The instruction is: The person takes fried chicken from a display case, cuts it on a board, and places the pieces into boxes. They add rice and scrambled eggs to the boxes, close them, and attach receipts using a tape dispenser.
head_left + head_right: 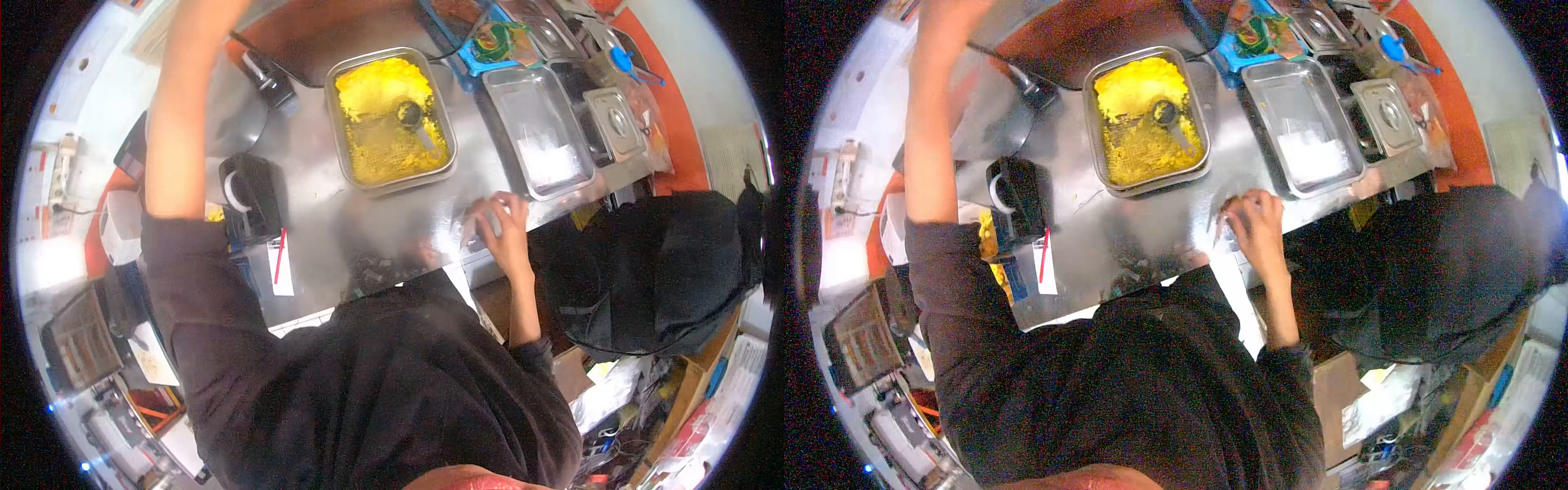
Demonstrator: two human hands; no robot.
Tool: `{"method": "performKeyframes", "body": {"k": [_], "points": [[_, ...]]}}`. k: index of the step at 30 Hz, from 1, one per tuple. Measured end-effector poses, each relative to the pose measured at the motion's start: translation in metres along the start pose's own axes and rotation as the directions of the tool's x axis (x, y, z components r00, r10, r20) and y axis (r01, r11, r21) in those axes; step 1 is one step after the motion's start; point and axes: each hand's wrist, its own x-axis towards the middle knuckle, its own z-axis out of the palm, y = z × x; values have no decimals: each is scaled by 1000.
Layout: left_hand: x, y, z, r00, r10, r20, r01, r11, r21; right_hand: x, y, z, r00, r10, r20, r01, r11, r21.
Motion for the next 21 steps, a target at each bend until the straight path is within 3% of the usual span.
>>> {"method": "performKeyframes", "body": {"k": [1,2,3,4,6,8,9,10,13,14,16,18,19,21], "points": [[-15,18,-24,995,33,97,-30,999,-31,-8,-9,-8,991,73,-116,-68,997,48],[-32,34,-44,979,69,191,-57,996,-68,-13,-20,-15,992,64,-111,-59,997,50],[-53,47,-55,954,283,103,-273,957,-103,-19,-30,-20,992,63,-111,-53,994,97],[-91,61,-58,929,302,215,-225,920,-321,-25,-39,-23,992,60,-112,-44,989,143],[-150,111,-66,959,280,45,-234,872,-430,-38,-47,-15,998,28,-54,-17,979,205],[-205,153,-69,903,398,164,-272,822,-501,-54,-54,-5,998,18,58,-34,960,277],[-238,172,-61,901,402,162,-291,838,-461,-61,-58,0,993,29,116,-61,957,282],[-268,187,-48,901,403,160,-308,854,-419,-65,-66,6,997,-34,64,11,943,331],[-339,214,7,911,399,104,-354,887,-297,-88,-80,19,955,54,291,-169,907,386],[-355,217,25,919,387,76,-356,898,-258,-91,-86,26,942,7,335,-150,903,403],[-371,211,41,888,445,116,-400,871,-284,-99,-98,44,962,-3,273,-92,938,335],[-376,192,29,938,316,145,-188,810,-555,-101,-110,54,947,-29,318,-72,951,300],[-380,174,10,940,291,176,-155,827,-540,-96,-121,58,947,-22,320,-64,964,257],[-381,137,-24,969,111,220,56,769,-636,-90,-150,72,968,-28,250,-28,975,219]]}}
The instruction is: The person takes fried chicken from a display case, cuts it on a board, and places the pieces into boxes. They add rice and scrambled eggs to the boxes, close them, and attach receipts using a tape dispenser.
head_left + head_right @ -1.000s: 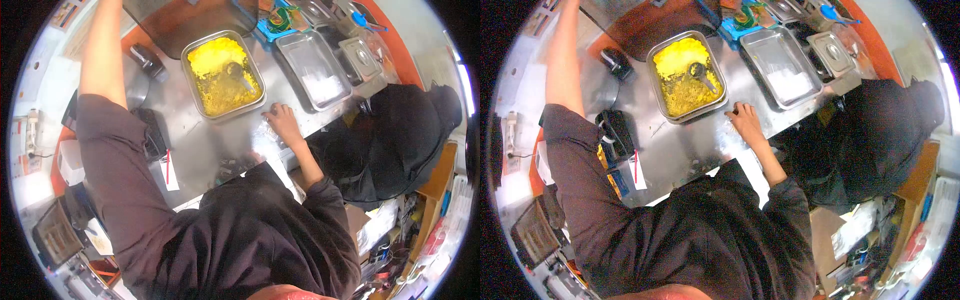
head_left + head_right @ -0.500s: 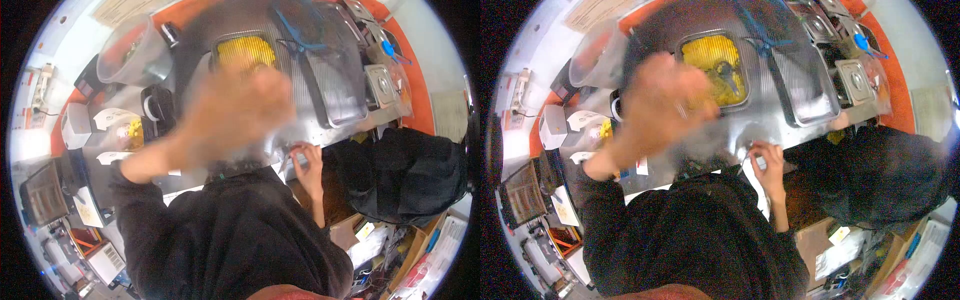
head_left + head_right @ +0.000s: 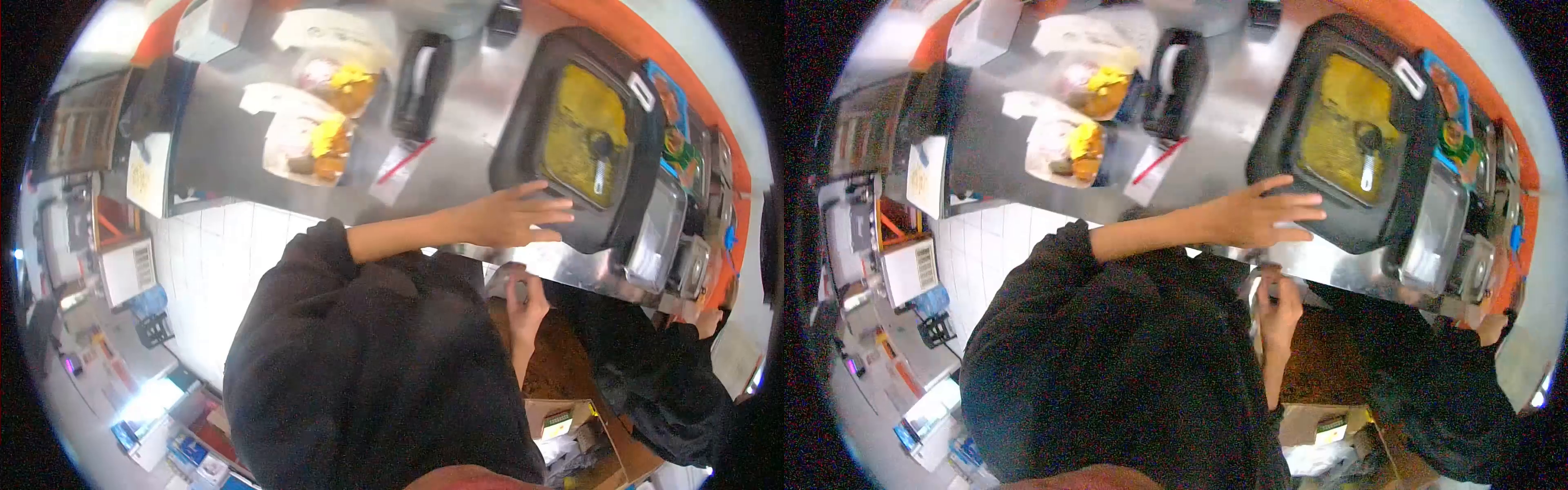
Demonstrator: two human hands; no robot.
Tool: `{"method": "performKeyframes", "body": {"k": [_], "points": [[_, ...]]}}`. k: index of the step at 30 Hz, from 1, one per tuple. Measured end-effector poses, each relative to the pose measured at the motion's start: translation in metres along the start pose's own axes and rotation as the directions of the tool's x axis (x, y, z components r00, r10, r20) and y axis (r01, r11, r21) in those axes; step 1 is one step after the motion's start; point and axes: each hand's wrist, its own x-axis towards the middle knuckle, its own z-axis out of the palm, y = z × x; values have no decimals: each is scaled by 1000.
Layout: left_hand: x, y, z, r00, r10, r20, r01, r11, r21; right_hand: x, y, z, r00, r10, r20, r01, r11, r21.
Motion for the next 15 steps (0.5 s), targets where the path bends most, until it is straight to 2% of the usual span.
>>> {"method": "performKeyframes", "body": {"k": [1,2,4,5,6,7,8,9,10,11,12,14,15], "points": [[-16,-9,-24,996,-83,-46,73,979,-193,12,-20,14,996,-40,-78,43,998,35],[-34,-16,-58,995,-91,-51,81,980,-182,24,-41,26,996,-53,-72,56,998,36],[-85,-22,-126,931,-338,137,363,825,-433,42,-80,52,998,-68,-9,68,998,-4],[-112,-26,-145,931,-342,128,363,828,-427,52,-103,69,996,-89,-22,90,994,65],[-140,-30,-159,892,-432,135,438,747,-501,61,-126,89,995,-95,-18,96,994,60],[-166,-32,-170,843,-516,150,500,653,-569,68,-149,109,996,-75,-40,81,980,181],[-188,-33,-177,842,-520,145,501,651,-571,73,-169,128,997,-49,-58,64,952,299],[-210,-34,-183,782,-608,135,578,628,-520,78,-187,146,997,-49,-53,63,953,296],[-231,-36,-189,715,-688,121,652,595,-470,83,-203,164,1000,23,9,-25,892,452],[-249,-41,-195,685,-725,74,663,579,-474,86,-218,179,993,86,82,-118,800,588],[-266,-45,-203,684,-725,76,662,574,-483,87,-230,193,992,93,84,-124,805,580],[-290,-58,-224,685,-729,-4,660,623,-419,92,-251,213,965,148,215,-257,671,695],[-299,-64,-238,720,-694,-29,653,690,-311,94,-258,221,982,95,163,-179,734,656]]}}
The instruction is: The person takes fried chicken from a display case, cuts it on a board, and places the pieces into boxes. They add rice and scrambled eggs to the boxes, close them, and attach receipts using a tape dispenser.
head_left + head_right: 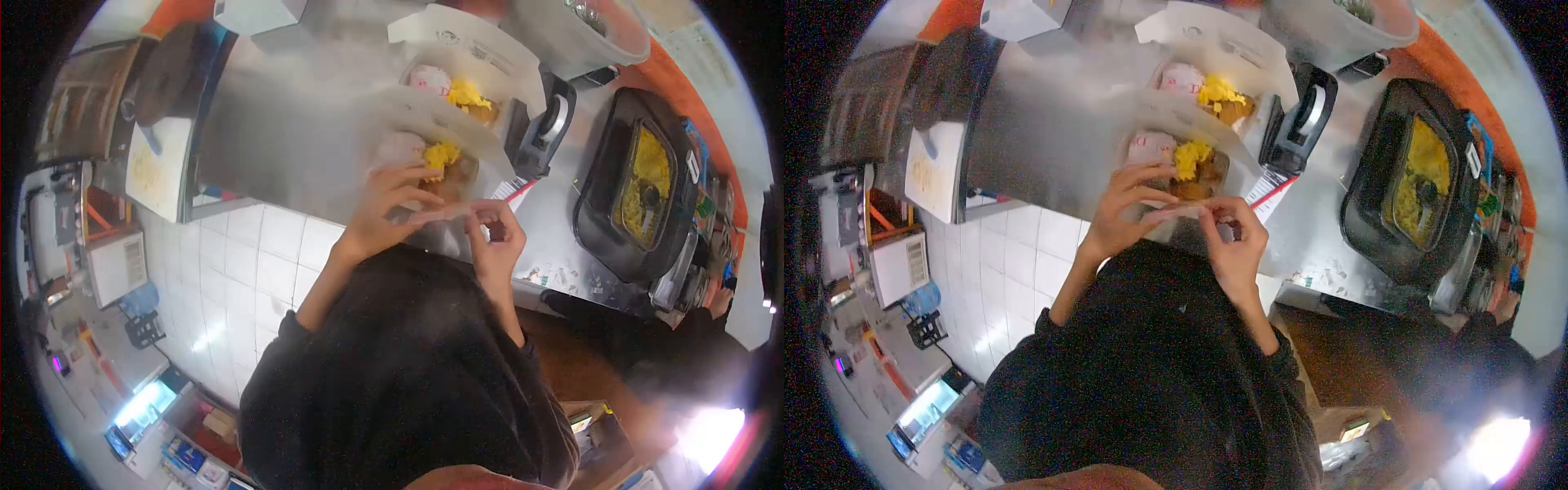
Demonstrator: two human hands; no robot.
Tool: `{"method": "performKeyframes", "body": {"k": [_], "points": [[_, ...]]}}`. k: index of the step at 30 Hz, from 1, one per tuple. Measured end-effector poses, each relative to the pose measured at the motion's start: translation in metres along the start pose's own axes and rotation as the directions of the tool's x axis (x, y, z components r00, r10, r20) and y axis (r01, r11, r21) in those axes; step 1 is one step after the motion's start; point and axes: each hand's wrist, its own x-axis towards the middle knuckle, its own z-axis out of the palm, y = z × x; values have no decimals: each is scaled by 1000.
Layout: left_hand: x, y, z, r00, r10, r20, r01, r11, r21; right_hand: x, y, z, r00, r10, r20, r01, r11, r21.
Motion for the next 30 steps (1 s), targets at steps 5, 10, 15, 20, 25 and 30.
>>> {"method": "performKeyframes", "body": {"k": [5,10,15,20,25,30], "points": [[54,-5,-51,939,-97,-331,112,993,27,37,-57,-2,912,-397,-103,383,915,-128],[73,-79,-60,996,55,-64,-42,980,192,102,-82,-11,858,-483,-175,432,863,-263],[49,-59,-71,998,63,-30,-61,995,77,155,-63,6,983,-155,99,159,987,-38],[47,-52,-72,1000,12,-28,-14,998,-53,181,-12,11,977,-57,206,126,931,-343],[55,-40,-61,915,190,-357,-102,962,252,106,-10,-51,913,-253,-319,129,923,-362],[31,3,19,957,281,76,-263,947,-185,61,78,-107,937,-348,22,184,440,-879]]}}
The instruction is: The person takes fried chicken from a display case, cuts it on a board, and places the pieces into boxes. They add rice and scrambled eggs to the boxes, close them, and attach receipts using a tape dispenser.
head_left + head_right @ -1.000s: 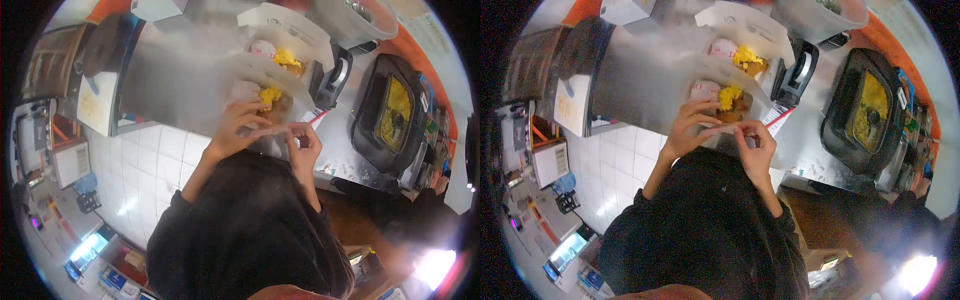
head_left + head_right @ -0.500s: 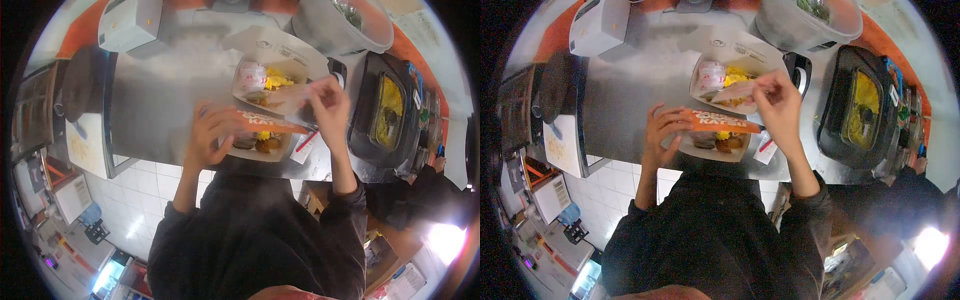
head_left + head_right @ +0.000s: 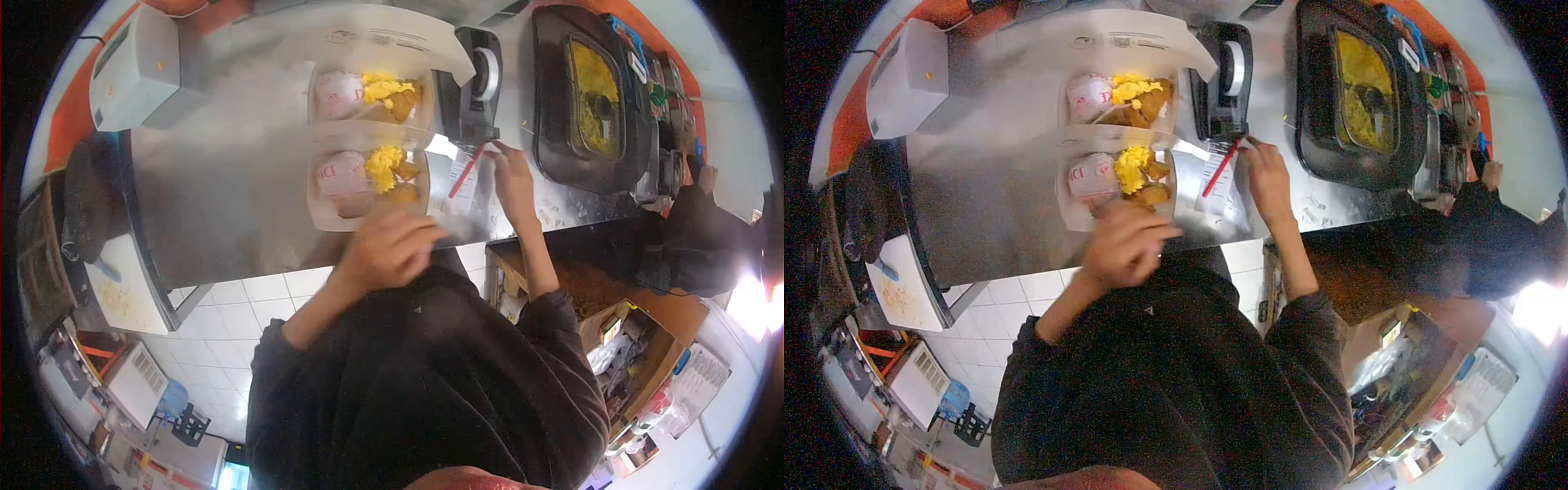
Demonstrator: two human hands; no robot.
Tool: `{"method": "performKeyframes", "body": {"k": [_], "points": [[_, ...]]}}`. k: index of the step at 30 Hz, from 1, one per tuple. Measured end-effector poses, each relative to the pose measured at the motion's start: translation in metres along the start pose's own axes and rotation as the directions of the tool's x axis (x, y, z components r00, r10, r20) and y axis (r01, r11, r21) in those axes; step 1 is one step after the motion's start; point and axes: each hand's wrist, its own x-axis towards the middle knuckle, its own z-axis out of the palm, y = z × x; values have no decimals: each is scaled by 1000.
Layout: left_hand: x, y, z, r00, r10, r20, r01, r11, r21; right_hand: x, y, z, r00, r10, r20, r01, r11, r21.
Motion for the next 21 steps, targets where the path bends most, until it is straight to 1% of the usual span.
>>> {"method": "performKeyframes", "body": {"k": [1,2,3,4,5,6,7,9,10,11,13,14,15,16,17,18,19,21], "points": [[-2,3,31,988,-59,143,76,990,-120,-1,10,8,984,-167,60,174,973,-153],[-10,1,64,988,-61,142,79,989,-122,1,20,13,937,-319,146,348,892,-288],[-23,-2,99,970,-128,207,129,992,5,4,27,12,935,-319,152,350,892,-285],[-33,-2,121,942,-203,269,173,976,132,8,30,8,892,-408,195,450,843,-295],[-35,-1,130,938,-209,275,179,975,131,11,35,6,839,-490,234,542,785,-300],[-35,-4,139,918,-270,291,223,958,182,12,43,6,784,-546,296,619,728,-295],[-36,-7,145,892,-329,310,263,935,236,12,50,9,791,-538,292,609,738,-290],[-36,-10,147,886,-325,330,248,935,255,12,58,14,720,-582,377,686,677,-266],[-38,-10,147,888,-306,344,213,936,281,13,61,12,699,-606,380,708,660,-251],[-38,-12,147,890,-285,355,175,934,310,12,62,7,707,-599,375,699,670,-249],[-37,-13,144,872,-293,392,177,935,307,7,66,-3,810,-489,323,552,821,-142],[-35,-12,142,859,-309,409,188,932,309,-2,66,-10,882,-356,308,401,911,-95],[-33,-12,142,846,-325,422,203,929,308,-12,57,-13,883,-357,306,401,911,-95],[-34,-12,144,846,-326,423,205,929,307,-24,42,-12,965,-261,31,259,964,64],[-36,-12,146,861,-311,402,189,930,315,-35,26,-8,972,-92,-218,147,956,255],[-39,-12,148,875,-296,384,173,931,321,-51,11,8,973,74,-220,24,912,410],[-41,-12,150,870,-300,391,178,931,320,-65,-6,25,952,238,-194,-94,826,555],[-44,-12,151,868,-303,394,167,924,343,-72,-36,39,899,422,-118,-247,711,658]]}}
